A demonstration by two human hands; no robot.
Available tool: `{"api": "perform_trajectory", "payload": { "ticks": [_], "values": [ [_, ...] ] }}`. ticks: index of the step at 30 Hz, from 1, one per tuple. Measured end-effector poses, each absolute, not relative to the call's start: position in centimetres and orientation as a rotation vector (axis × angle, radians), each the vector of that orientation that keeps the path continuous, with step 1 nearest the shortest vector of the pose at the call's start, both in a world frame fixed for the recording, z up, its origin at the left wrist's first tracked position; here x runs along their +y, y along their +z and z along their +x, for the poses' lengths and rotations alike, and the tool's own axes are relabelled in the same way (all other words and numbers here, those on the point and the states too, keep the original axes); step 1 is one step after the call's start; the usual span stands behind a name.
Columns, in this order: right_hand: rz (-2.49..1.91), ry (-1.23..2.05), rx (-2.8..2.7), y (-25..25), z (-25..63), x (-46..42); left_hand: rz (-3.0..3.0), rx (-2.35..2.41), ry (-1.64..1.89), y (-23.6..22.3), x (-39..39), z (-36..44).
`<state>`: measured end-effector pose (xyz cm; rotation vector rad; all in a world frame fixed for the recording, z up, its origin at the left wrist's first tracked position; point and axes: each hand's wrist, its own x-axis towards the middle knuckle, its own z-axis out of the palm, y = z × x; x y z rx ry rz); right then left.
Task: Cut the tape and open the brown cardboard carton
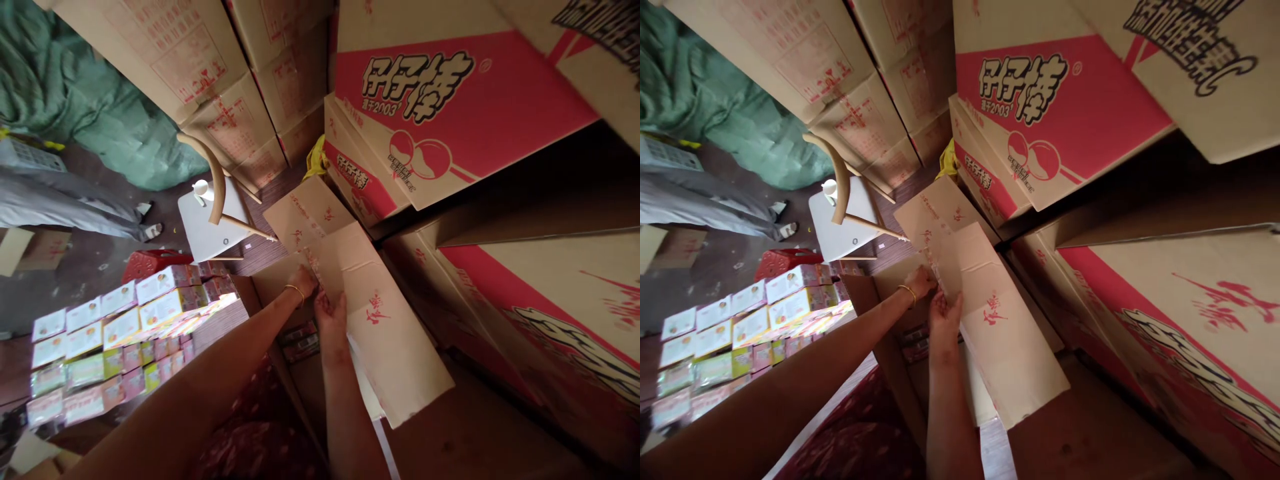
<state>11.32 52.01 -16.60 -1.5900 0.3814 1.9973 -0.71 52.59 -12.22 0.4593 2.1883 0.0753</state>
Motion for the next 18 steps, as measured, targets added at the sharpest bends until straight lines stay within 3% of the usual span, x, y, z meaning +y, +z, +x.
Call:
{"api": "perform_trajectory", "payload": {
  "ticks": [9,13,18],
  "values": [
    [-1.516,2.040,0.310,-15.0,11.3,51.0,0.570,2.205,-0.017,-13.3,51.8,-1.3],
    [-1.481,1.983,0.247,-10.7,11.8,54.2,0.599,2.207,-0.057,-13.7,51.6,-1.5],
    [-1.117,1.747,-0.160,-4.2,13.1,64.5,0.644,2.196,-0.101,-13.1,51.6,-1.3]
  ]
}}
